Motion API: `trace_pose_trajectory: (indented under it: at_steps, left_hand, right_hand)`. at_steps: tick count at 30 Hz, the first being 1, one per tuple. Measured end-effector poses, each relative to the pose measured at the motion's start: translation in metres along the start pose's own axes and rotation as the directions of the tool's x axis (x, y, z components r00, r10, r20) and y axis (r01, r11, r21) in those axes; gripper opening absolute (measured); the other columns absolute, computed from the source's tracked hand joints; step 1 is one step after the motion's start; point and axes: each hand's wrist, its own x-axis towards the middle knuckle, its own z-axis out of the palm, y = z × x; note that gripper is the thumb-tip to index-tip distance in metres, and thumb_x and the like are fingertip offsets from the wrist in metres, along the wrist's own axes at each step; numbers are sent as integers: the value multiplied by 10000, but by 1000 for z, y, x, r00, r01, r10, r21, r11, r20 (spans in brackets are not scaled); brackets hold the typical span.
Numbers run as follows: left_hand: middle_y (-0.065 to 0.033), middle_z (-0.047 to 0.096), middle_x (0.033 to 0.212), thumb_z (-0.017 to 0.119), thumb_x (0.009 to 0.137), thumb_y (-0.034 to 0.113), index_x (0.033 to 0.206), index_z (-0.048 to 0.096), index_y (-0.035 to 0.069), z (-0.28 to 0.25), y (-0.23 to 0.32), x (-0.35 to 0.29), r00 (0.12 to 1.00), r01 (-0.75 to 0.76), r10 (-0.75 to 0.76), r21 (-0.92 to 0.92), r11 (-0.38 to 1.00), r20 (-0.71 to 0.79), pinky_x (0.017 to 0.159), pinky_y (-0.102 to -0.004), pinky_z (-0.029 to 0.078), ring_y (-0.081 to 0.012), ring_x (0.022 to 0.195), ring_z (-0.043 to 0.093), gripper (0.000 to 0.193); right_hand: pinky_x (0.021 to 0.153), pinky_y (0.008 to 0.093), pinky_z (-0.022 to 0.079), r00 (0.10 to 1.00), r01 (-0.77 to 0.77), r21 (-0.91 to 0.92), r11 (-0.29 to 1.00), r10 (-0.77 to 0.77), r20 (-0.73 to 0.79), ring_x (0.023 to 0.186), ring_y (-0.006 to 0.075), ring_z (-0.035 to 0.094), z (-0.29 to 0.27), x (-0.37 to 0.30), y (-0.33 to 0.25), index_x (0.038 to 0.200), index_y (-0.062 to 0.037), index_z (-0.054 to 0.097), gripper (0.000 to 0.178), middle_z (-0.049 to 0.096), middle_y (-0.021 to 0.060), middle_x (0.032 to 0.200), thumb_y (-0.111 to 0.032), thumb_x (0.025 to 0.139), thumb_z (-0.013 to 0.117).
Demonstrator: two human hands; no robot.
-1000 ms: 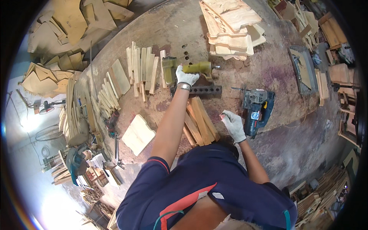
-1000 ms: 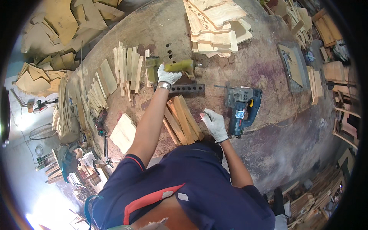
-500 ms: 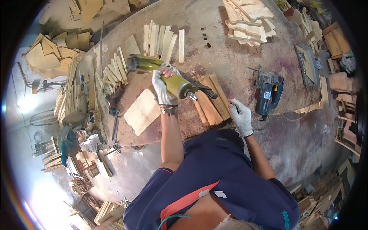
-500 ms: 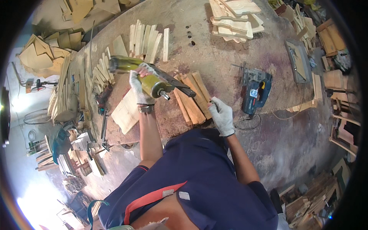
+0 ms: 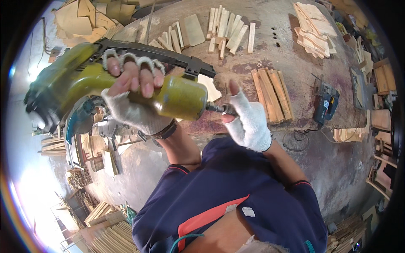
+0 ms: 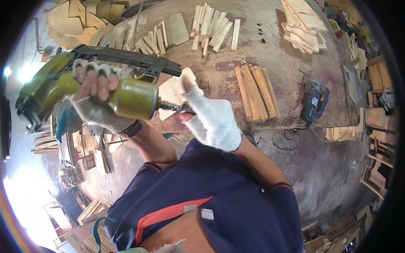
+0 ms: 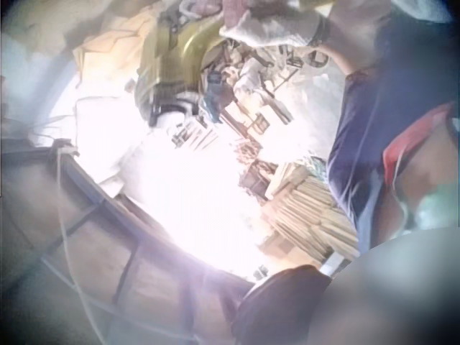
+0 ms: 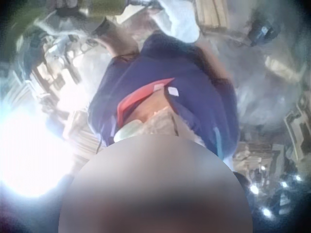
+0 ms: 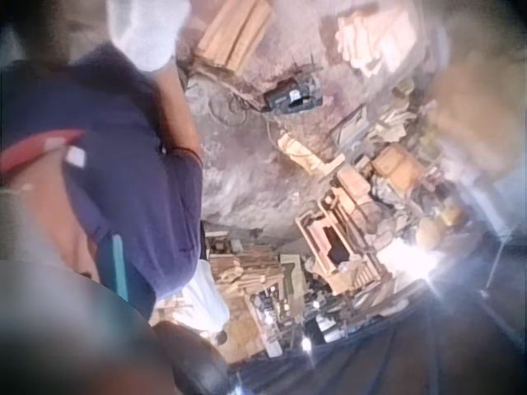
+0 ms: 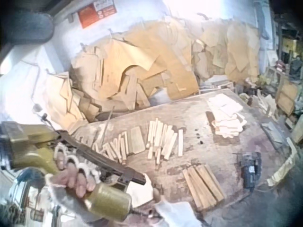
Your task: The person assembles small wooden pieces into a box-like structure using a nail gun and hammer. They align and fasten thin wooden strips to a base, then attach side panels, repeatedly adjusting and securing the components.
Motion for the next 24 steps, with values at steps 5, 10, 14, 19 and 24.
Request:
trace_pose_trajectory:
  at_steps: [5,10,14,19,24]
  left_hand:
    - [-54,545,740,477,900,10,1059,465,54,-5,63,-7,975,0,18,-78,997,223,668,-416,557,-183,632,644,165]
    - [-85,579,760,511,913,3,1110,434,41,-25,114,-8,953,20,-25,20,1000,302,683,-433,562,-203,639,660,215]
    - [-81,577,795,548,891,-19,1135,440,43,-50,144,-18,975,1,-24,106,994,220,669,-421,563,-208,641,656,274]
    - [-77,575,839,595,864,-45,1166,448,45,-72,114,-54,997,21,-5,226,974,-73,651,-407,565,-215,643,651,348]
    - [-73,572,883,642,837,-72,1197,456,48,-70,26,-91,935,258,-178,244,935,-306,633,-392,566,-221,645,646,423]
  right_hand:
    - [527,398,521,983,156,100,983,-164,78,613,297,659,33,19,-39,1559,-102,372,920,646,78,774,-90,735,782]
    - [487,369,466,970,184,169,968,-207,131,546,269,616,72,18,-67,1517,12,411,881,638,44,754,1,707,755]
    - [451,354,457,994,93,483,870,-106,-1,489,239,589,108,21,-93,1570,-66,352,819,572,58,631,-135,849,735]
    - [667,316,582,809,-432,572,698,20,587,734,242,754,98,20,-82,1589,-50,262,980,750,116,900,-218,810,833]
    - [913,307,554,802,-597,355,720,520,293,1053,162,695,102,-5,-52,1390,-32,489,904,721,122,1142,-278,651,948]
